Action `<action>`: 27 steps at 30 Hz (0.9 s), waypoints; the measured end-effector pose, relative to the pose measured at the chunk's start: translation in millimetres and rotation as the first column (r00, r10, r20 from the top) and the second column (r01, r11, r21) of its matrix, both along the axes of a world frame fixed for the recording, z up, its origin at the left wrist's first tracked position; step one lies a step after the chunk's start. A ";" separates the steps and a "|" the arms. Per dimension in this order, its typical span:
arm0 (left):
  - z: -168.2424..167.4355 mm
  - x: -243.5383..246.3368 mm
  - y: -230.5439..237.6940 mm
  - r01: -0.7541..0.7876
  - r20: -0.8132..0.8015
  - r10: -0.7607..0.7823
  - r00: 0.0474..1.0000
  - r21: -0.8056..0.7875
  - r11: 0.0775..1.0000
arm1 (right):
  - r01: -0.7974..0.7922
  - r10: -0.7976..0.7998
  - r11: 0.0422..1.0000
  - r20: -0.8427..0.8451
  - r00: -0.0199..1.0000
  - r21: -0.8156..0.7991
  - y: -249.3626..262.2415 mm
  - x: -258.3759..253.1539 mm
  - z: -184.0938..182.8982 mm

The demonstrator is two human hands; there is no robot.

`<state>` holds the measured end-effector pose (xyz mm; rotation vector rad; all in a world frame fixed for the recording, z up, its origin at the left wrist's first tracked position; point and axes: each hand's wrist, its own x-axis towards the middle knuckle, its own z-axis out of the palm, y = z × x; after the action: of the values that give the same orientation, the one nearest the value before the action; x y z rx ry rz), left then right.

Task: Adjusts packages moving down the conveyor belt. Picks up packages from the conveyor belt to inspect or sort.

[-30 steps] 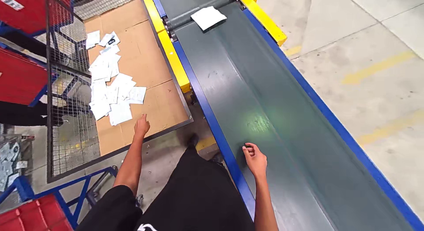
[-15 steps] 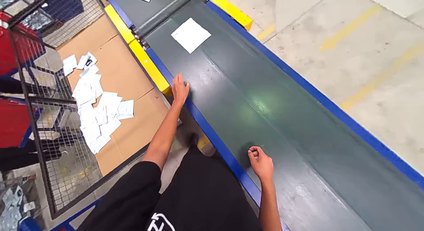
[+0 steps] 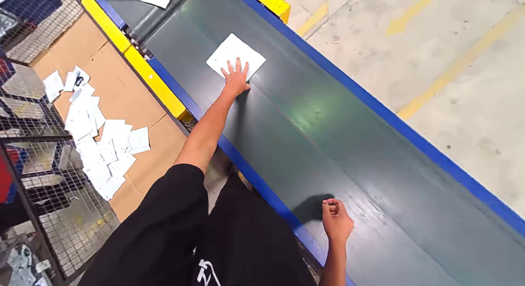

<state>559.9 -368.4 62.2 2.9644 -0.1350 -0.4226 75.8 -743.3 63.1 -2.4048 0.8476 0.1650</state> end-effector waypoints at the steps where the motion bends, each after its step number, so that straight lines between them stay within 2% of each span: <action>1: 0.6 3.2 -5.5 -0.011 -0.043 0.011 0.999 0.001 1.000 | -0.007 0.007 1.000 -0.005 1.000 -0.009 -2.9 9.0 1.0; 5: 7.4 -0.8 -38.1 -0.106 -0.181 0.101 0.978 -0.016 0.994 | -0.086 0.086 0.996 -0.004 0.996 -0.008 -13.9 53.6 1.3; 7: 5.8 -17.2 -59.2 -0.063 -0.138 0.063 0.988 0.004 0.998 | -0.141 0.141 0.990 0.009 0.990 0.005 -14.7 73.8 0.7; 9: -2.2 -42.0 -69.2 0.011 -0.029 -0.010 1.000 0.019 1.000 | -0.177 0.177 0.984 0.022 0.984 0.004 -8.4 90.3 0.4; 13: -11.9 -105.2 -42.7 0.236 0.168 -0.230 0.959 -0.013 0.972 | -0.225 0.225 0.974 0.023 0.974 0.006 17.0 109.3 0.0; 16: -18.0 -172.3 14.4 0.239 0.270 -0.201 0.942 -0.116 0.964 | -0.251 0.252 0.967 0.014 0.968 -0.034 38.0 111.8 -3.3; 19: -17.2 -250.5 93.9 0.063 0.329 -0.010 0.944 -0.148 0.987 | -0.271 0.271 0.961 -0.003 0.963 -0.058 49.9 114.8 -3.1; 22: -14.8 -330.3 177.4 -0.277 0.368 0.281 0.887 -0.066 0.959 | -0.278 0.279 0.956 -0.008 0.960 -0.091 55.8 123.9 -1.2; 24: -8.8 -370.5 223.3 -0.532 0.285 0.505 0.814 0.021 0.846 | -0.291 0.291 0.953 -0.010 0.957 -0.088 58.9 135.2 -0.3; 27: -11.8 -390.8 269.0 -0.804 0.093 0.799 0.594 0.076 0.590 | -0.348 0.348 0.935 -0.012 0.938 -0.067 66.4 149.7 -1.9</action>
<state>169.1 -99.4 50.3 2.7249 1.2306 -0.2139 225.5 -676.9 61.2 -2.6027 0.4246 0.2765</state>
